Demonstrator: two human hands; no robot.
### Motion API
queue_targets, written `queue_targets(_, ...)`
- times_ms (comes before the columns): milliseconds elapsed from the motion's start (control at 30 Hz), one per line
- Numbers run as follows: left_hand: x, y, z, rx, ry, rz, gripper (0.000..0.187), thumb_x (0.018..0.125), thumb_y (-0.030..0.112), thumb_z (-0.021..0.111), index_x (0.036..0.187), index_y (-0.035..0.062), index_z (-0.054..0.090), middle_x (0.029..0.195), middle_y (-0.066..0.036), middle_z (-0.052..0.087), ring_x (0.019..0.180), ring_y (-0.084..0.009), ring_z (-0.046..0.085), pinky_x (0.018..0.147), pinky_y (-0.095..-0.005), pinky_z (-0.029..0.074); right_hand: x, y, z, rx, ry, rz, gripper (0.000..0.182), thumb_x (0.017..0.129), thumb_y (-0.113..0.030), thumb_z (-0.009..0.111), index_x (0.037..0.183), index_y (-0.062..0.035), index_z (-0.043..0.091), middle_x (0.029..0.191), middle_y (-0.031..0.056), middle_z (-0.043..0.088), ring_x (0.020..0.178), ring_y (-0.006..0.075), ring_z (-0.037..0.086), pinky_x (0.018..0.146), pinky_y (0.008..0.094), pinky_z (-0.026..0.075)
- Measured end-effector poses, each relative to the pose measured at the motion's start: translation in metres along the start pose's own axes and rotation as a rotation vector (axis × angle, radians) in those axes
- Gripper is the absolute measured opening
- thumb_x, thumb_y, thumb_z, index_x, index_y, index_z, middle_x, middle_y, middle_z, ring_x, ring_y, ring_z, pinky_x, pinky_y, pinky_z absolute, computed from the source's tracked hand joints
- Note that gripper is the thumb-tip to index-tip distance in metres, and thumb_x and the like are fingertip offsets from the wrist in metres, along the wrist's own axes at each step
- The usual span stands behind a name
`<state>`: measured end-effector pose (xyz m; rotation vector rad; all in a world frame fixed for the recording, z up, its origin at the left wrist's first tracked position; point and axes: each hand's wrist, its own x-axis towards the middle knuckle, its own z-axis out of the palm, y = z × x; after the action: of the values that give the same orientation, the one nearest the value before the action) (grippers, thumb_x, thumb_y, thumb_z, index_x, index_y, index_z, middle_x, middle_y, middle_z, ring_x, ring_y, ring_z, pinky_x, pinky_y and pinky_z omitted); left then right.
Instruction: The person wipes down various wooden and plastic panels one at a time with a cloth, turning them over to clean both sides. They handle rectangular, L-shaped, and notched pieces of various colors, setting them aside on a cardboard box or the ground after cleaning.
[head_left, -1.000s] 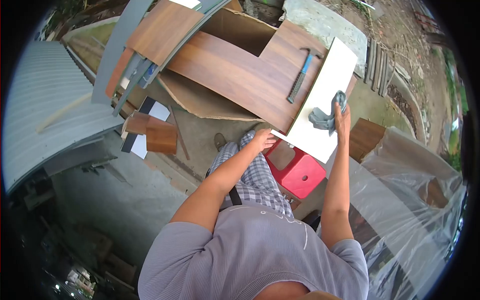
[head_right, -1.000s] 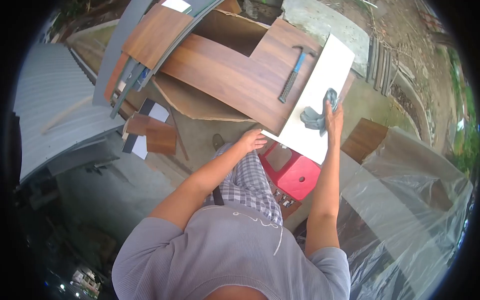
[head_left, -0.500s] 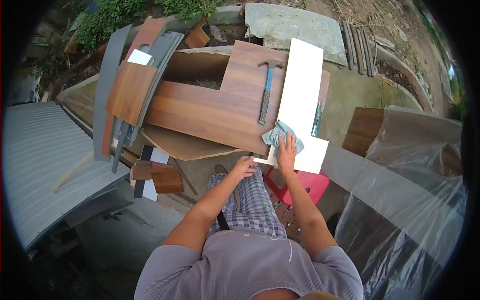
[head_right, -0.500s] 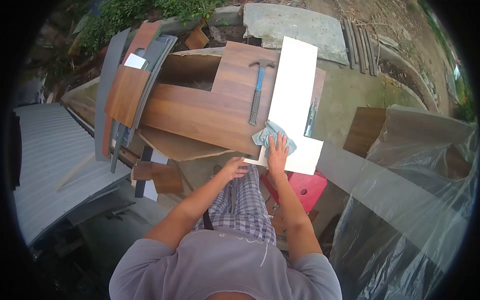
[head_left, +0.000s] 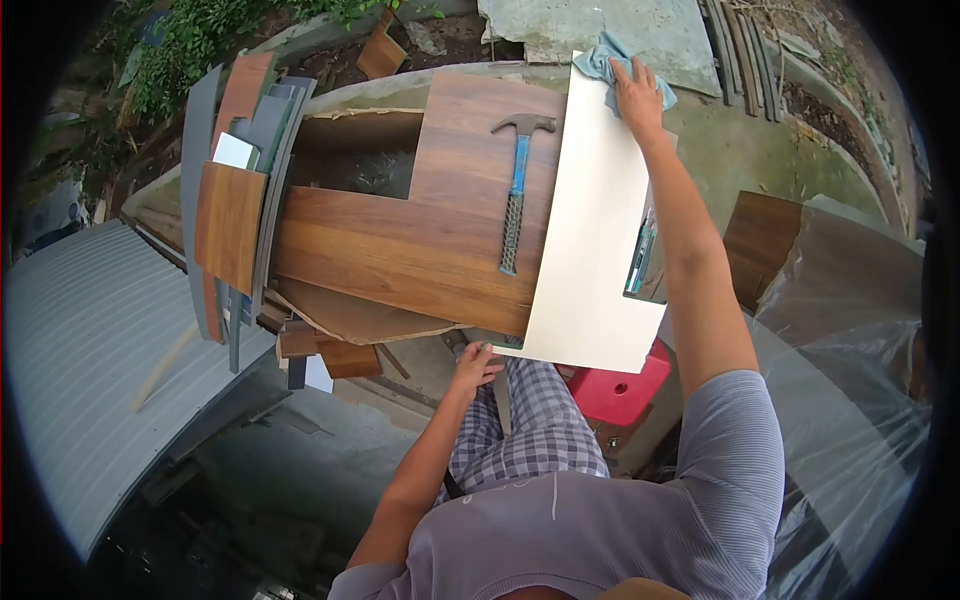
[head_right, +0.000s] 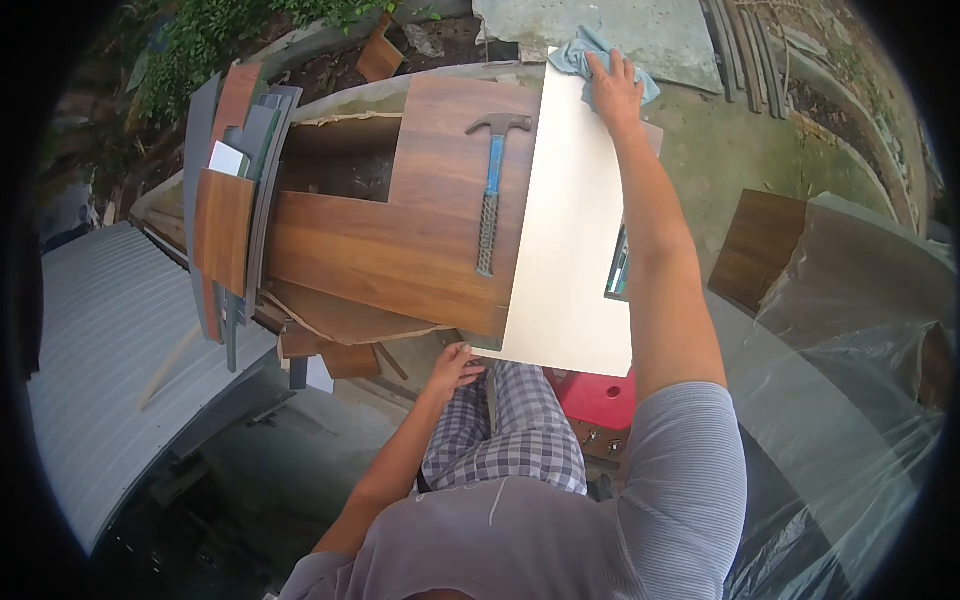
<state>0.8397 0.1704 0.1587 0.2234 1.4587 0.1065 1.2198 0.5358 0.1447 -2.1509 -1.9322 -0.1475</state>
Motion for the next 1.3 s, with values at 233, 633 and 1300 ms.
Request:
queue_targets(233, 0.004, -0.001, -0.002, -0.023, -0.031, -0.017, 0.046, 0.09, 0.037, 0.05, 0.124, 0.0085, 0.036, 0.114, -0.011, 0.053, 0.093, -0.0235, 0.059, 0.08, -0.0368, 0.046, -0.081, 0.002, -0.022, 0.045, -0.046, -0.066, 0.046, 0.081, -0.004, 0.045, 0.124, -0.0211, 0.048, 0.13, 0.0128, 0.04, 0.123, 0.0303, 0.035, 0.096, 0.0501, 0.034)
queue_targets(633, 0.005, 0.0, -0.007, 0.057, -0.157, 0.016, 0.041, 0.09, 0.037, 0.049, 0.118, 0.0082, 0.039, 0.12, -0.011, 0.051, 0.099, -0.0274, 0.057, 0.083, -0.0402, 0.043, -0.413, -0.106, -0.136, 0.206, -0.459, -0.086, 0.059, 0.074, 0.001, 0.052, 0.128, -0.0205, 0.044, 0.138, 0.0098, 0.032, 0.13, 0.0306, 0.026, 0.102, 0.0512, 0.027)
queue_targets(1300, -0.014, -0.015, 0.038, 1.472, 0.182, 1.083, 0.077, 0.076, 0.02, 0.067, 0.134, -0.0037, 0.022, 0.127, -0.03, 0.037, 0.122, -0.0432, 0.032, 0.104, -0.0507, 0.021, -0.576, -0.044, -0.078, 0.872, 0.209, 1.416, 0.037, 0.083, -0.018, 0.054, 0.118, -0.0086, 0.049, 0.103, 0.0139, 0.056, 0.1, 0.0289, 0.051, 0.087, 0.0431, 0.041)
